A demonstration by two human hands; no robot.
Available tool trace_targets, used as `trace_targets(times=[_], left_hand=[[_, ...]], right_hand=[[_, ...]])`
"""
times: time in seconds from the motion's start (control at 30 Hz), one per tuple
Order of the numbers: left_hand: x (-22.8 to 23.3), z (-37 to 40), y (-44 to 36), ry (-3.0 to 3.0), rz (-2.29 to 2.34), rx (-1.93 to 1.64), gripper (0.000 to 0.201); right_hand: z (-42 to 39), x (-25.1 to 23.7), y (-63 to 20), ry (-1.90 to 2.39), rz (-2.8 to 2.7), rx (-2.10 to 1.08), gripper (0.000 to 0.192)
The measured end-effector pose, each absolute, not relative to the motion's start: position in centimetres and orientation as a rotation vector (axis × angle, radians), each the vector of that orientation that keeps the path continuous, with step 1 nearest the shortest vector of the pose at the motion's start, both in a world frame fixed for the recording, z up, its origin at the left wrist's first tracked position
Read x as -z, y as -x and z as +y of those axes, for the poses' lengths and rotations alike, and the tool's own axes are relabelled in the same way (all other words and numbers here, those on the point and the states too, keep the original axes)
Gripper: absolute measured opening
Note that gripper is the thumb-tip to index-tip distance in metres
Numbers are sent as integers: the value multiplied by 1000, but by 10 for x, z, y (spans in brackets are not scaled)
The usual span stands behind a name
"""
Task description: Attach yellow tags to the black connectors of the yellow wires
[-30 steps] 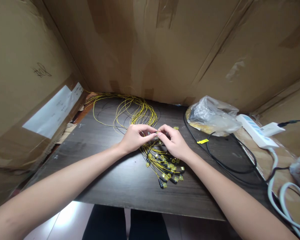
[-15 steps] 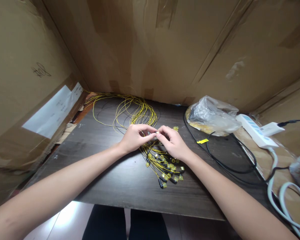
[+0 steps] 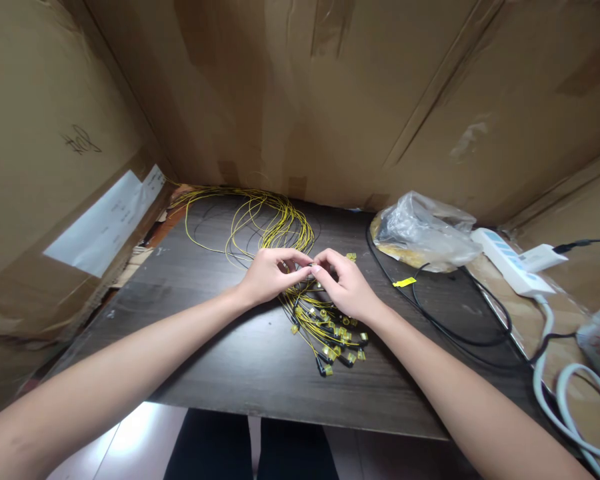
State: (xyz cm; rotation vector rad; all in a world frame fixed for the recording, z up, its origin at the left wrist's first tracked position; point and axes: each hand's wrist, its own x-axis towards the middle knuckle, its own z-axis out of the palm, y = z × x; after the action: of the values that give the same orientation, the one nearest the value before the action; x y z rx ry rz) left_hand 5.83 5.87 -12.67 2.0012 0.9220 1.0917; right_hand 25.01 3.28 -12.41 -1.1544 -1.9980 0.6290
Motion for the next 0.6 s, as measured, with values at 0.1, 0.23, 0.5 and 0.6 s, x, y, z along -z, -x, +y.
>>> trace_targets(times=[0.1,0.23,0.5,0.6], left_hand=[[127,59,-58,-1998,924,-1086,14],[128,58,-58,-2022,917,-1083,13],[129,57,-58,-2047,914,-1097,12],[129,58,-58,-2020,928,-1093,13]], right_hand=[[33,125,-250,1148,-1956,-685,17],[34,127,-251,1158,-1976,-677,23],[35,127,-251,1162,-2022,-611,25],[34,126,-252,1129,-1993,-603,12]])
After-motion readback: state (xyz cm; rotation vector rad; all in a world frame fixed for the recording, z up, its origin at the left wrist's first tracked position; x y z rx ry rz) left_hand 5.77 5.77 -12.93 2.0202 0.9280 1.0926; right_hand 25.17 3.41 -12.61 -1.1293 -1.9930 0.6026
